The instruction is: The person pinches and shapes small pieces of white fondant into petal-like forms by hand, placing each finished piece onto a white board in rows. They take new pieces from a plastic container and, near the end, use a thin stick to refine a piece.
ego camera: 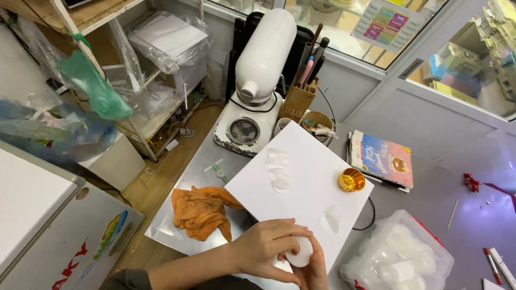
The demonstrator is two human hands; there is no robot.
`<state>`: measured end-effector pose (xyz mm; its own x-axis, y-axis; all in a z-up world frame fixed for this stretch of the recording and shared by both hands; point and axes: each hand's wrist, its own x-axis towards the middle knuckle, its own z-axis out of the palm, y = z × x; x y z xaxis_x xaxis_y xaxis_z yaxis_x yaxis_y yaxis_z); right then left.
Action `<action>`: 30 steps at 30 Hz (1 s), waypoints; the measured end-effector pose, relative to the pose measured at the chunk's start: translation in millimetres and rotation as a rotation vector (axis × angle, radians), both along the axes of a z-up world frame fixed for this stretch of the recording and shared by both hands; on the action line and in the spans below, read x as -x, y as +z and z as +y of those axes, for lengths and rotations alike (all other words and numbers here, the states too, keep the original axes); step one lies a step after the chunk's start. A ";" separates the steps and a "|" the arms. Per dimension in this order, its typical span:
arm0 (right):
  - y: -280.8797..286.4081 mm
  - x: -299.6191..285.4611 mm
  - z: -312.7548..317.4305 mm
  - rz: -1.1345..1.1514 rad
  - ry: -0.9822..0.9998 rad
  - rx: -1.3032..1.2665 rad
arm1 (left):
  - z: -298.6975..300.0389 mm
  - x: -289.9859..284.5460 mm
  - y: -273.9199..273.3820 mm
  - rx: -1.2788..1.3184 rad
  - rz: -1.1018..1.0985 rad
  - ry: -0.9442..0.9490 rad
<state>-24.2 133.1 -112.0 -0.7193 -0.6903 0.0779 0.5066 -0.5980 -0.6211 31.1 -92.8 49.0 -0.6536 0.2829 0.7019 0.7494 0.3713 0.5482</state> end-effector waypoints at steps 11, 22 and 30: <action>27.3 -7.3 -32.8 0.295 -0.254 -0.328 | -50.8 4.3 -13.2 -0.031 -0.094 -0.054; 8.1 -5.3 -33.6 0.295 -0.241 -0.248 | -63.3 11.6 -0.8 -0.041 -0.048 -0.020; 16.2 -14.5 -50.8 0.299 -0.698 -0.678 | -71.3 21.1 9.6 -0.356 -0.596 -0.023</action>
